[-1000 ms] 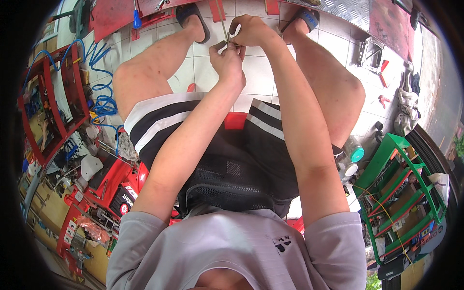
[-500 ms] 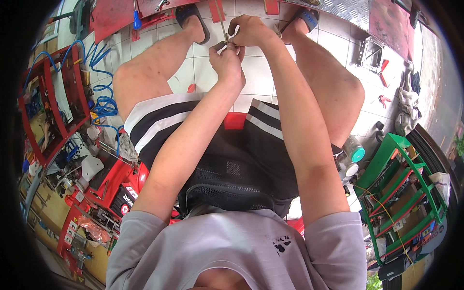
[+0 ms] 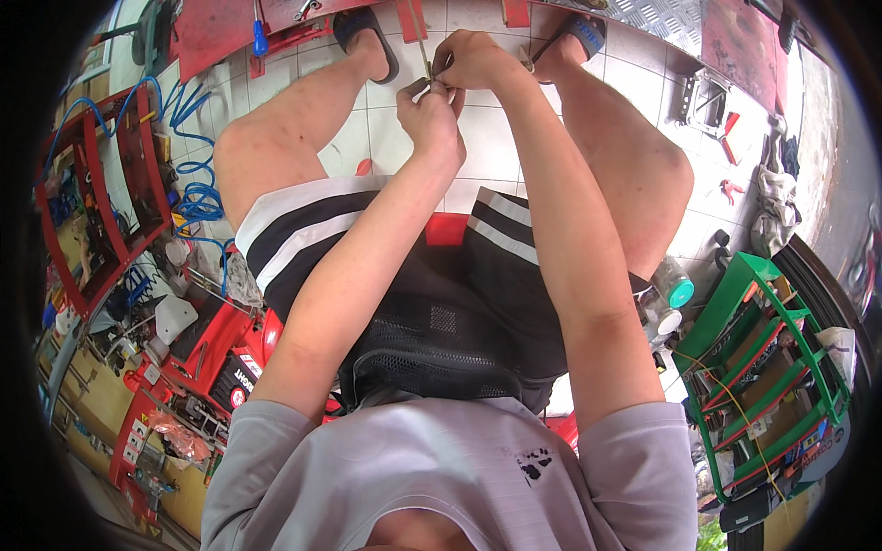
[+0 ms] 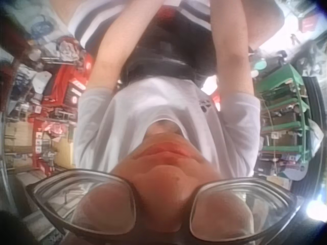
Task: The person sits on a low stool and works on a bicycle brake assembly held between their legs. They use a screwdriver to tighten screws on the brake caliper and handle various small metal components, including a brake pad and a metal bracket.
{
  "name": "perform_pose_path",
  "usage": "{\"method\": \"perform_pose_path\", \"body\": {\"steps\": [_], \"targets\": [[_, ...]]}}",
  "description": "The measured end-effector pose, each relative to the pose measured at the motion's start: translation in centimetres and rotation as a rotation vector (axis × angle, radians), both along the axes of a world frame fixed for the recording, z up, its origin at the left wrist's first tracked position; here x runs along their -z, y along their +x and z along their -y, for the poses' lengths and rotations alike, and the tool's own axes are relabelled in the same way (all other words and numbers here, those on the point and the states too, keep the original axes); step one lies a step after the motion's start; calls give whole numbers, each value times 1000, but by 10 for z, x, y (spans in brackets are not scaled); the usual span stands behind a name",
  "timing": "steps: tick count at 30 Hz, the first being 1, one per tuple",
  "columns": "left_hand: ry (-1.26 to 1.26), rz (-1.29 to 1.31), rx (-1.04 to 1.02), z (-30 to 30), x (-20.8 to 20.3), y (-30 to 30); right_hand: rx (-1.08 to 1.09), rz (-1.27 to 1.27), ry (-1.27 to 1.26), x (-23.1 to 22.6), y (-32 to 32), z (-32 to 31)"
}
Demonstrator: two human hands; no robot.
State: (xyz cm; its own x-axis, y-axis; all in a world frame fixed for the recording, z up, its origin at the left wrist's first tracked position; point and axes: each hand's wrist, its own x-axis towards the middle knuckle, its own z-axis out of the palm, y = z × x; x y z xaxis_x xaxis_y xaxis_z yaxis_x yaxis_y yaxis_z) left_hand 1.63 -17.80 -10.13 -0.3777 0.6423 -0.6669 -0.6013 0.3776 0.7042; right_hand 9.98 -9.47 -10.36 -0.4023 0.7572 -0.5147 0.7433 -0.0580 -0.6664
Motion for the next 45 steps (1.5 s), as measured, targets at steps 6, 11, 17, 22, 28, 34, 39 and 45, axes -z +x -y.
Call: {"method": "perform_pose_path", "body": {"steps": [6,11,17,22,28,34,39,45], "targets": [[10,3,-8,0,1,-1,22,26,-30,0,-3,-1],[4,13,1,0,-2,0,17,44,-2,2,-3,2],[1,5,0,-1,-2,-1,-20,49,-30,-2,-3,-1],[8,4,-2,-1,-2,0,32,51,-12,2,-3,2],[-5,-1,-6,-1,-3,0,-37,51,-11,-4,-3,-1],[-8,13,-34,0,-2,0,22,30,-22,4,-6,3],[-9,7,-33,-1,1,-2,3,66,26,15,-11,7],[-58,6,-95,-5,7,-12,87,-3,-15,21,-25,10]]}}
